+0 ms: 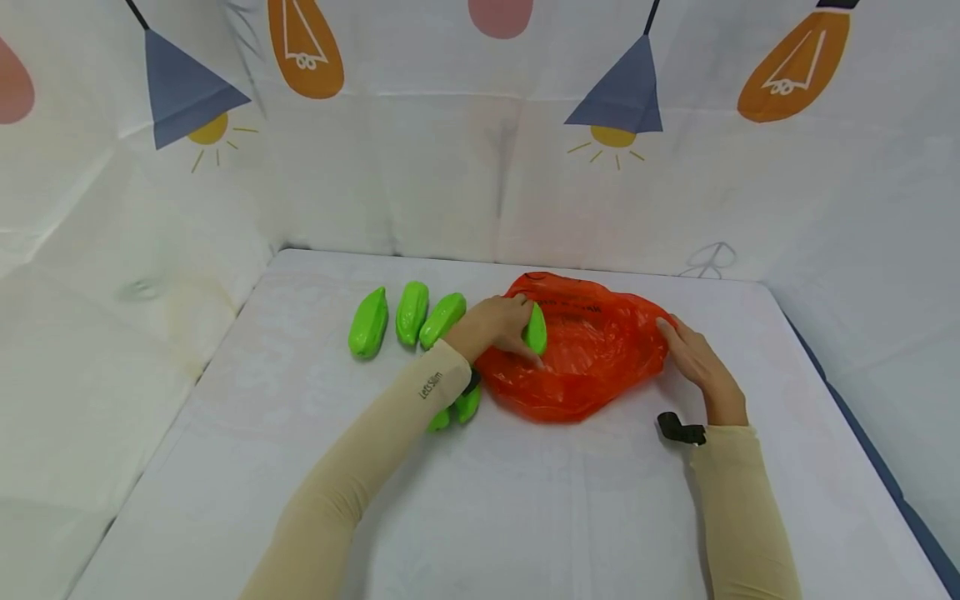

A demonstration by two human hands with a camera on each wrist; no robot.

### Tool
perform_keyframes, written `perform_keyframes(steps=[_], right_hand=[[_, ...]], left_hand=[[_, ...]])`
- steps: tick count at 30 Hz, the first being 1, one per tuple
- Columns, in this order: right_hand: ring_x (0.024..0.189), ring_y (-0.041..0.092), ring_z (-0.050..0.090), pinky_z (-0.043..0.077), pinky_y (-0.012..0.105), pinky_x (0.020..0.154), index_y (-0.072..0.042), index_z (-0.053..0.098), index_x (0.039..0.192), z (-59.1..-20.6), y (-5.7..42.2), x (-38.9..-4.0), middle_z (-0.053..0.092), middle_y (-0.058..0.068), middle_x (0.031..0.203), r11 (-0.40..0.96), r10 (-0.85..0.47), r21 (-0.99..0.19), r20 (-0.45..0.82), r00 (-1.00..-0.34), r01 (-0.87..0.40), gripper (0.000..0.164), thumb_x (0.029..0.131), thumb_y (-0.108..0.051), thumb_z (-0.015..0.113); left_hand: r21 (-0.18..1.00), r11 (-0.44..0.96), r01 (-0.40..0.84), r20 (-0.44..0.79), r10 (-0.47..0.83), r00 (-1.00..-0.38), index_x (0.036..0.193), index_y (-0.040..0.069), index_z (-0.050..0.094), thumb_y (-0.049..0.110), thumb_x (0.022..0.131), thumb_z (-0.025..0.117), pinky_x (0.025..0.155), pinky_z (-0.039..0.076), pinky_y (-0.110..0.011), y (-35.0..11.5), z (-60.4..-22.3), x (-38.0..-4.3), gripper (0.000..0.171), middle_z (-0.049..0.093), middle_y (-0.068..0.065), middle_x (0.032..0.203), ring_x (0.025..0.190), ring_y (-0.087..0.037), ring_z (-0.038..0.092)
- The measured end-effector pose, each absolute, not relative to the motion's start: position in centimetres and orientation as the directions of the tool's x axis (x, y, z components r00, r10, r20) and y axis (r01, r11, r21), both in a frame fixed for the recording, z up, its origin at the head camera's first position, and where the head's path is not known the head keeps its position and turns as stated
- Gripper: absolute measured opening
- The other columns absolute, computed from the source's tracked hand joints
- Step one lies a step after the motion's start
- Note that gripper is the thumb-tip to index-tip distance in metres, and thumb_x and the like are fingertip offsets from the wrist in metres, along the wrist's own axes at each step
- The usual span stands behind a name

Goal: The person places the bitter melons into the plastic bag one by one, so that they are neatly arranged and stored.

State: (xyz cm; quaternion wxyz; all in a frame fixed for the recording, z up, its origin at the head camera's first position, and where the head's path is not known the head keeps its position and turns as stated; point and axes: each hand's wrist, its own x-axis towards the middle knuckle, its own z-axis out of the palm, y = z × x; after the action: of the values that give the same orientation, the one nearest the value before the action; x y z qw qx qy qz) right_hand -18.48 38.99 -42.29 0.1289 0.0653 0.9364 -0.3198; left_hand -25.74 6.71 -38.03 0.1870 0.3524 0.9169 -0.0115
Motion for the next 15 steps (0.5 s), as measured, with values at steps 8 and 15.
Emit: perform_keyframes(steps=[8,15], right_hand=[[0.144,0.053,0.01,0.014,0.069,0.113,0.001,-0.002,0.155,-42.21,39.07,-18.55,0.007,0.031,0.159,0.789,0.046,-0.572,-0.308,-0.95,0.224,0.084,0.1,-0.062,0.012],[0.144,0.053,0.012,0.014,0.068,0.113,0.001,-0.001,0.155,-42.17,39.18,-18.62,0.009,0.031,0.158,0.79,0.05,-0.571,-0.305,-0.951,0.224,0.084,0.101,-0.061,0.012]], left_hand=[[0.08,0.782,0.618,-0.41,0.591,-0.695,0.153,0.005,0.024,0.065,0.081,0.067,0.112,0.04,-0.039,7.0,-38.1,-25.43,0.103,0.036,-0.01,0.15,0.126,-0.027,0.049],[0.073,0.802,0.593,-0.425,0.563,-0.709,0.154,0.007,0.025,0.063,0.08,0.07,0.112,0.04,-0.039,7.12,-38.19,-25.58,0.103,0.036,-0.009,0.15,0.126,-0.026,0.049]])
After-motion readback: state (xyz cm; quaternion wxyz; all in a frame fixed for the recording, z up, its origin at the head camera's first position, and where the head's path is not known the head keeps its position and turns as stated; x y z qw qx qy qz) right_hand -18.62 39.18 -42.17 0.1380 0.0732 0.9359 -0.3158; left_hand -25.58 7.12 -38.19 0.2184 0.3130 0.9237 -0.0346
